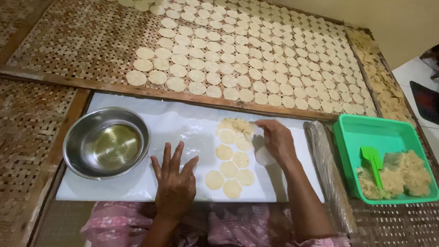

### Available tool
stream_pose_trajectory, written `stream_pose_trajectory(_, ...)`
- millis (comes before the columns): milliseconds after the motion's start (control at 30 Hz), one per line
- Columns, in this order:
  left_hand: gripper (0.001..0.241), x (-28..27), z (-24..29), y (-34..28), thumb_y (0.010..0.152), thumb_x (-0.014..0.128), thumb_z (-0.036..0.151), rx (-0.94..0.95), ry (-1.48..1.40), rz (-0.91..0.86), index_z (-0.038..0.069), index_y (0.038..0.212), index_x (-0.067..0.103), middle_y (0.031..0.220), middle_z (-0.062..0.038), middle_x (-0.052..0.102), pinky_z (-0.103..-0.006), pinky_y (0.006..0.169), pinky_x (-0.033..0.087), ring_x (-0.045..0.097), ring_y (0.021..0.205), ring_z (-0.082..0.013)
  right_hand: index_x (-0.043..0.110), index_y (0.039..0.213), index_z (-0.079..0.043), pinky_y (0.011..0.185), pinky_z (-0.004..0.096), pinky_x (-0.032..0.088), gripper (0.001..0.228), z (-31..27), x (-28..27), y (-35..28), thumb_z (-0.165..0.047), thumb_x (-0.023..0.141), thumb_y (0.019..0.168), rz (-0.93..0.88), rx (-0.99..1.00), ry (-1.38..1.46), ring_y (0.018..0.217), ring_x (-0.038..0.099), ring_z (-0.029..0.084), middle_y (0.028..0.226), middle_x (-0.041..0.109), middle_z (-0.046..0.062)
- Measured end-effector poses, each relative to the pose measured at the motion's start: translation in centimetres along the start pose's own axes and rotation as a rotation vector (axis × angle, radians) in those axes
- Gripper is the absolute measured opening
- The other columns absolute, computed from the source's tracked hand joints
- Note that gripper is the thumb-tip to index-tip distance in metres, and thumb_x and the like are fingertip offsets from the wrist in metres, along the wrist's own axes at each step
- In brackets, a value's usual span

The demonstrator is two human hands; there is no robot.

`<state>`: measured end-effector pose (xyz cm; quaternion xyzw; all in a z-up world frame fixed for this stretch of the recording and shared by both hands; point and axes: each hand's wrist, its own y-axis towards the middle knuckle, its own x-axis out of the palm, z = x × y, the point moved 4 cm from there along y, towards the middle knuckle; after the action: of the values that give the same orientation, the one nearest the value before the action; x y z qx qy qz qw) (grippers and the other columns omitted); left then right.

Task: Rolling out dough with a rolling pin and using a circular mold to cut small snack discs, then placing them on a large drying rack.

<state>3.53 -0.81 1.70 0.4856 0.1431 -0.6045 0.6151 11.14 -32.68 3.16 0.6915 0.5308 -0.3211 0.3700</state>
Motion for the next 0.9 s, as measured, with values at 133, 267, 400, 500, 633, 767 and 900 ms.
stream_pose_trajectory(133,0.048,0.1,-0.2,0.1,0.074,0.07,0.005,0.001,0.005,-0.019,0.016,0.121,0.069,0.156,-0.015,0.039,-0.0787,0.114,0.014,0.021,0.152,-0.042,0.071,0.113,-0.017,0.082,0.037,0.062,0.016,0.4,-1.8,-1.5,-0.02,0.063,0.099,-0.028,0.09,0.075,0.097,0.076,0.017,0.106,0.08,0.006)
stream_pose_trajectory(267,0.044,0.4,-0.2,-0.1,0.078,0.069,0.007,0.023,0.048,-0.01,0.017,0.12,0.07,0.156,-0.016,0.039,-0.0791,0.115,0.014,0.021,0.153,-0.0427,0.071,0.099,-0.009,0.079,0.036,0.059,0.018,0.6,-3.3,-3.6,-0.025,0.076,0.092,-0.012,0.124,-0.032,0.092,0.077,0.02,0.098,0.079,0.009)
stream_pose_trajectory(400,0.042,0.5,-0.2,-0.2,0.079,0.068,0.008,0.011,0.054,-0.006,0.017,0.12,0.07,0.157,-0.015,0.04,-0.0786,0.116,0.013,0.021,0.153,-0.0419,0.07,0.101,-0.009,0.077,0.033,0.061,0.015,1.6,-4.1,-5.0,-0.022,0.074,0.093,0.085,0.125,0.06,0.088,0.078,0.016,0.093,0.08,0.007)
stream_pose_trajectory(500,0.04,0.6,-0.3,-0.3,0.081,0.067,0.007,0.009,0.034,0.006,0.017,0.12,0.07,0.157,-0.015,0.04,-0.078,0.117,0.012,0.022,0.154,-0.0417,0.072,0.111,-0.011,0.08,0.032,0.058,0.017,1.1,-5.0,-5.5,-0.018,0.068,0.097,0.122,0.109,0.223,0.093,0.076,0.015,0.097,0.08,0.006)
stream_pose_trajectory(633,0.042,0.7,-0.4,-0.3,0.079,0.067,0.006,0.026,0.065,0.024,0.016,0.119,0.07,0.158,-0.016,0.039,-0.0783,0.117,0.012,0.022,0.153,-0.0421,0.077,0.108,-0.012,0.077,0.032,0.059,0.016,0.5,-5.0,-4.9,-0.015,0.066,0.097,0.116,0.048,0.109,0.09,0.075,0.016,0.103,0.078,0.006)
stream_pose_trajectory(767,0.042,0.7,-0.4,-0.4,0.08,0.067,0.006,0.02,0.046,0.025,0.016,0.12,0.07,0.158,-0.015,0.039,-0.0772,0.118,0.012,0.02,0.154,-0.0409,0.074,0.103,-0.007,0.078,0.031,0.059,0.013,-0.8,-4.6,-4.1,-0.016,0.067,0.097,0.089,0.007,0.151,0.089,0.076,0.016,0.101,0.078,0.007)
stream_pose_trajectory(900,0.043,0.6,-0.4,-0.3,0.079,0.067,0.005,0.011,0.033,0.001,0.016,0.121,0.07,0.158,-0.016,0.038,-0.0772,0.117,0.012,0.019,0.154,-0.0409,0.074,0.103,-0.006,0.077,0.031,0.059,0.017,-1.5,-3.9,-3.1,-0.019,0.063,0.1,0.06,-0.016,0.12,0.086,0.077,0.017,0.101,0.077,0.007)
